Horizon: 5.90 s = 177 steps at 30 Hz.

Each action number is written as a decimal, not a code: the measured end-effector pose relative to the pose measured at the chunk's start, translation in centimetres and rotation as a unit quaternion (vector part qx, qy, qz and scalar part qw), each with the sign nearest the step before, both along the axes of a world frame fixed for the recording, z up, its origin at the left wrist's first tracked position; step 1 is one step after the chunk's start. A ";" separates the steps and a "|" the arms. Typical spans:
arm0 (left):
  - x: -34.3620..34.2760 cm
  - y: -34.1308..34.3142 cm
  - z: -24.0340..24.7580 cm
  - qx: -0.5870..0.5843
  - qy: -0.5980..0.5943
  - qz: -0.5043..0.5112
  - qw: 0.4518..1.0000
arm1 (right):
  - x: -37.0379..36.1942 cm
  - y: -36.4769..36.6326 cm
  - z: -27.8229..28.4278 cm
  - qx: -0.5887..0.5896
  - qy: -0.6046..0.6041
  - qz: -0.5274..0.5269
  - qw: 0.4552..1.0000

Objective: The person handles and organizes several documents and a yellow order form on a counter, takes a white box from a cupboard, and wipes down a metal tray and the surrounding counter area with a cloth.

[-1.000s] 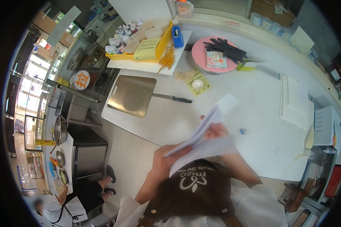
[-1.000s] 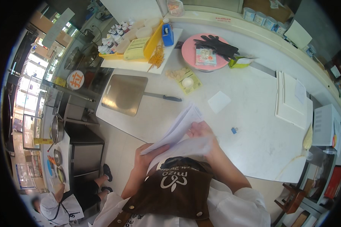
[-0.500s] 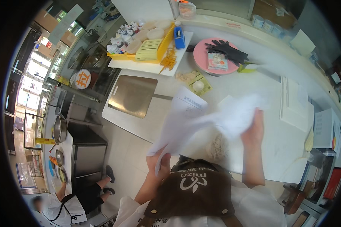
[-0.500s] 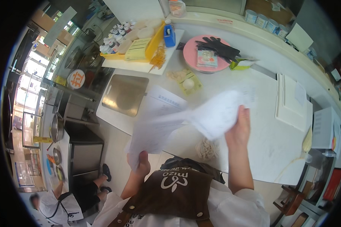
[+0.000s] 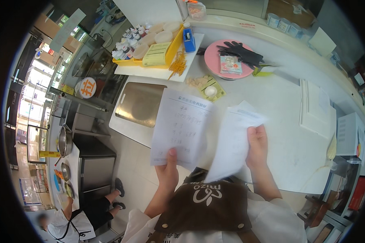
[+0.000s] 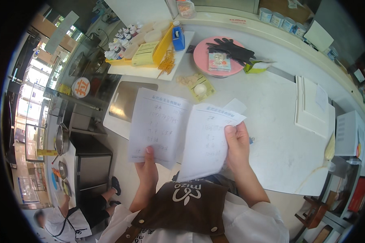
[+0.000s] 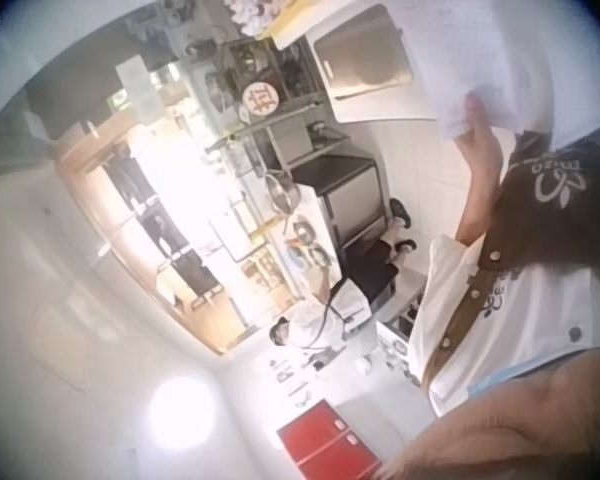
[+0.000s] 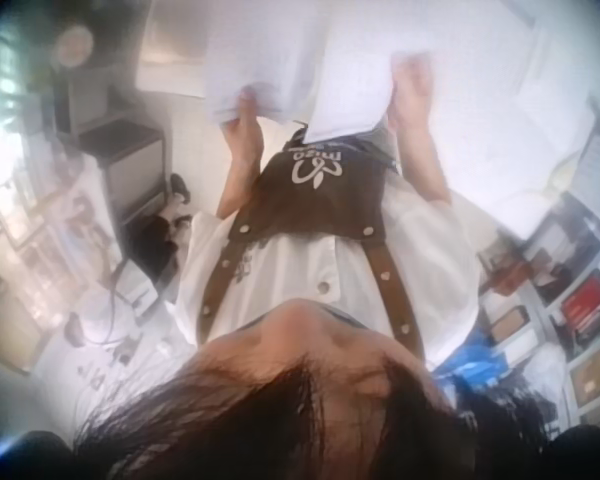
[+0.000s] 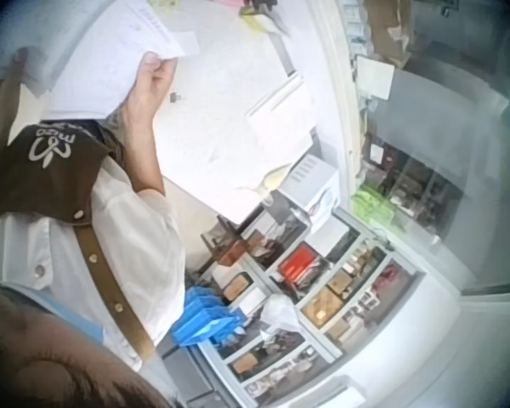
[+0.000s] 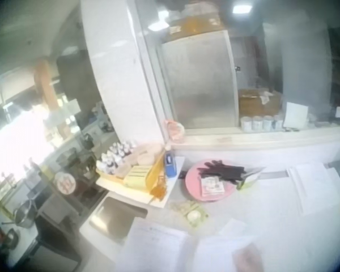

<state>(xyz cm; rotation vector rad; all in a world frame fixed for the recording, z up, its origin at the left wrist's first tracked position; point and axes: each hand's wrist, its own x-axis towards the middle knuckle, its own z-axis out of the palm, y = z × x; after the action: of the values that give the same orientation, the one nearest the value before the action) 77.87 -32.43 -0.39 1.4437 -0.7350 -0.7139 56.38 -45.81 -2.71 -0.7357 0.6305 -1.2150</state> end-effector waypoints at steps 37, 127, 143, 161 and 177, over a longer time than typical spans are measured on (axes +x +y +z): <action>-0.6 1.2 -0.6 0.046 -0.033 -0.149 0.987 | 3.0 2.0 -0.1 0.037 0.156 0.110 0.981; 1.9 2.4 -0.2 -0.193 -0.033 0.093 0.976 | 2.4 2.8 -2.3 0.246 -0.137 0.166 0.945; 2.2 2.6 -0.3 -0.260 -0.021 0.048 0.964 | 1.8 2.6 -3.0 0.356 -0.221 0.234 0.877; 2.2 2.0 -0.5 -0.249 -0.027 0.043 0.967 | 1.8 3.1 -1.5 0.297 -0.249 0.251 0.887; -0.9 1.8 -5.4 -0.151 0.095 -0.108 0.978 | 5.4 3.9 4.9 0.049 -0.127 0.174 0.975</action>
<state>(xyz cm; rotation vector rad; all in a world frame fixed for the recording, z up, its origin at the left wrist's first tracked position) 76.94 -30.58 -5.77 1.0139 -0.8187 -0.8540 61.78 -41.93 2.22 -0.5679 0.3292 -0.9261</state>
